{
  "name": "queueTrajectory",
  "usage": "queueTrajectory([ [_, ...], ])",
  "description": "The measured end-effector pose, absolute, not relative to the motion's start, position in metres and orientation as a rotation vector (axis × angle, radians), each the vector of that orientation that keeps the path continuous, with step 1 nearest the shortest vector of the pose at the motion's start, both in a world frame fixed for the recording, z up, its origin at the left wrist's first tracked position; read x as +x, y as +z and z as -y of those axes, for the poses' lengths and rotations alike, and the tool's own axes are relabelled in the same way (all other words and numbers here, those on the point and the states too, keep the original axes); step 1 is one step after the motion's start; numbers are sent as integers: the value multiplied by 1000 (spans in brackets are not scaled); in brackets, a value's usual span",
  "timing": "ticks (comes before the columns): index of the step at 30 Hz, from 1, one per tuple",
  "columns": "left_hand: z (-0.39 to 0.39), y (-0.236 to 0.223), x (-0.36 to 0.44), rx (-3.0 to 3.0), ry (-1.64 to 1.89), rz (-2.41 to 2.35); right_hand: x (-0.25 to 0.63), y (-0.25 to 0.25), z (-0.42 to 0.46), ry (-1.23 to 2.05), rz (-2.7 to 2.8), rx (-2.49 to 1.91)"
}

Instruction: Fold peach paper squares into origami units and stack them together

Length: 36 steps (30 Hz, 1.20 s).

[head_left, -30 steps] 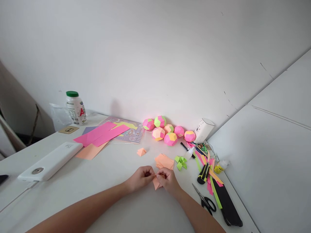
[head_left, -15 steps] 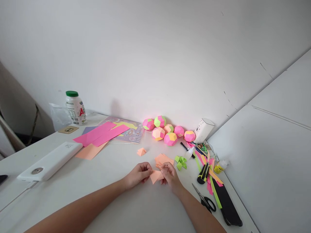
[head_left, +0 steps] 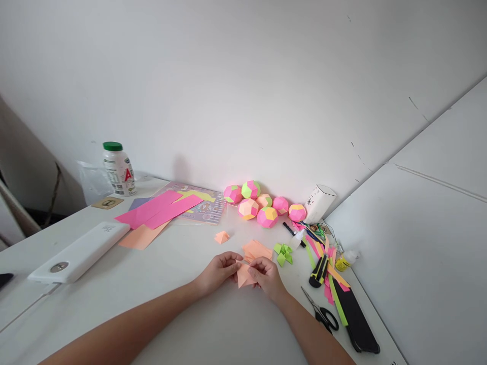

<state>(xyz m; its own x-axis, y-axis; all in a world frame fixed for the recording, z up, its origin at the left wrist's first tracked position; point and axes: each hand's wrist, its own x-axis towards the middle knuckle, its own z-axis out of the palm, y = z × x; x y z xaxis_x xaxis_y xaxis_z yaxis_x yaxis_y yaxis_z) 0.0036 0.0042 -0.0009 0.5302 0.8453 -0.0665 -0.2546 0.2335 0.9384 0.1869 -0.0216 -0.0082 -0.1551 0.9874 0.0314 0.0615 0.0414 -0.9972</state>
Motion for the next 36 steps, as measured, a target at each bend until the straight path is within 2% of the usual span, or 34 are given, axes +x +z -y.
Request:
queueTrajectory([
  [23, -9, -12, 0, 1199, 859, -753, 186, -15, 18, 1184, 1464, -1128],
  [36, -4, -7, -2, 1159, 839, -567, 188, -14, 17, 1326, 1423, -1122],
])
